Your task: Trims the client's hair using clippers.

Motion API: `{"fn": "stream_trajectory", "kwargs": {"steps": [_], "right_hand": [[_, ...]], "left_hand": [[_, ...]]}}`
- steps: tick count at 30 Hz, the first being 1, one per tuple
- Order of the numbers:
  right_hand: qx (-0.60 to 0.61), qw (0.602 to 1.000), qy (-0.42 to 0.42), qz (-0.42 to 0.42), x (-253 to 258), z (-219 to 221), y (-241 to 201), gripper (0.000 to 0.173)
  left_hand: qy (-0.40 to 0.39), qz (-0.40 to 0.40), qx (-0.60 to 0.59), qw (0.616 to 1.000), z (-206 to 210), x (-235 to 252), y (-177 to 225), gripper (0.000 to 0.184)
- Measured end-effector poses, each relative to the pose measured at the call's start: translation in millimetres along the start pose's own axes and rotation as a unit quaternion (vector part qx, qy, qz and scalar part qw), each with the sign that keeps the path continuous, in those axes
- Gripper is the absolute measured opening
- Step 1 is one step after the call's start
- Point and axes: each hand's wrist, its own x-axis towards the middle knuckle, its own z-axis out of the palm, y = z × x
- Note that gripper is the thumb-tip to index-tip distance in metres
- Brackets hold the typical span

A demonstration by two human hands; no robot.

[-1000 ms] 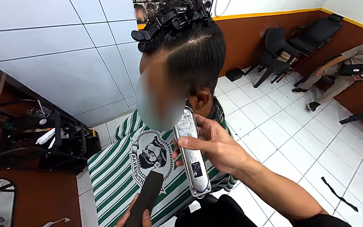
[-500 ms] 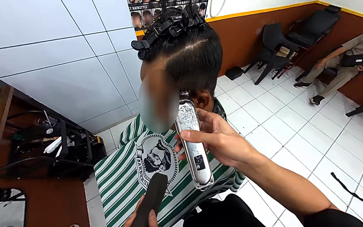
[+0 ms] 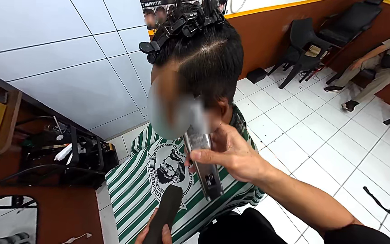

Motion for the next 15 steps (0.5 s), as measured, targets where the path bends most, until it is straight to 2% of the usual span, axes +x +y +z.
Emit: {"fn": "stream_trajectory", "kwargs": {"steps": [3, 15], "right_hand": [[0.054, 0.996, 0.008, 0.074, -10.7, 6.9, 3.4, 0.050], [0.059, 0.996, 0.032, 0.064, -2.1, 4.2, -11.5, 0.046]], "left_hand": [[-0.004, -0.002, 0.009, 1.000, -0.2, 0.4, 1.6, 0.034], [0.002, -0.001, 0.010, 1.000, 5.8, 2.8, 5.7, 0.033]]}}
